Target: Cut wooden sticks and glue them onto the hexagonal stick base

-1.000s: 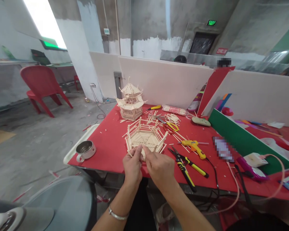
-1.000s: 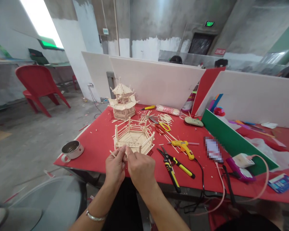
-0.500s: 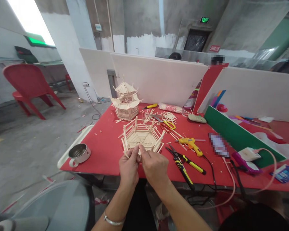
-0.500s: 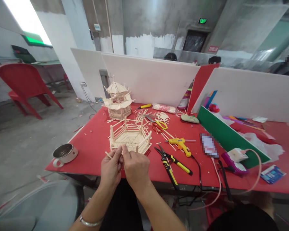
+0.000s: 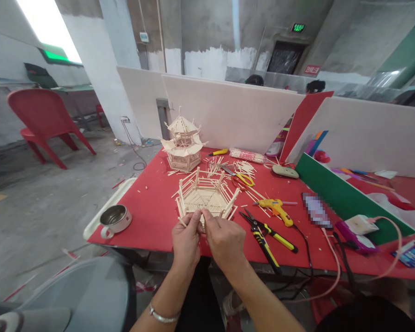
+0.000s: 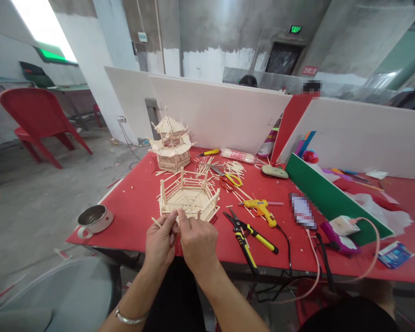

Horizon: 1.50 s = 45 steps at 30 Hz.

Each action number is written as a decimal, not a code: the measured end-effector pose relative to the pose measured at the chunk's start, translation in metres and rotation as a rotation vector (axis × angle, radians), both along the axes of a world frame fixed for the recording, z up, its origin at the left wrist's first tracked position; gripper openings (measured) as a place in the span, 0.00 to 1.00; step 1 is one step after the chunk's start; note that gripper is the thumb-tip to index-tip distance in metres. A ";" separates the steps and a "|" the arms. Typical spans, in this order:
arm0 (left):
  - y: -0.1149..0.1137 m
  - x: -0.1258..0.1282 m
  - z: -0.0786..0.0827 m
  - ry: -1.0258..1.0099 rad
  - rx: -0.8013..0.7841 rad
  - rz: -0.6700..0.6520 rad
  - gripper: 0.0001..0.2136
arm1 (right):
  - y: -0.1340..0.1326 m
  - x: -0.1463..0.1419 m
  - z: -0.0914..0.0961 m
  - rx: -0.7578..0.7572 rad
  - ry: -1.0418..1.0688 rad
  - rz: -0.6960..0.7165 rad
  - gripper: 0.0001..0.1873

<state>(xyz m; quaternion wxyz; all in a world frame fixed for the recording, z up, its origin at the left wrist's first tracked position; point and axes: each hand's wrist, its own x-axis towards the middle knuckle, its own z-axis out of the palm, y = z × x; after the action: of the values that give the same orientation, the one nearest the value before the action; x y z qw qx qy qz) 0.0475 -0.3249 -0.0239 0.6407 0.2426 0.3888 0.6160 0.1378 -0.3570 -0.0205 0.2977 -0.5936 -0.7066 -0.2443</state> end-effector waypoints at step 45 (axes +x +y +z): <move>0.000 -0.021 -0.021 0.295 0.120 0.155 0.14 | 0.001 0.017 0.017 -0.051 -0.103 -0.027 0.10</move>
<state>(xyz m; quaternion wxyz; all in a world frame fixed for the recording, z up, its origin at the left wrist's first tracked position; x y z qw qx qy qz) 0.0270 -0.3252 -0.0450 0.5117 0.3374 0.4585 0.6435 0.1545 -0.3559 -0.0031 0.2425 -0.5973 -0.7187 -0.2605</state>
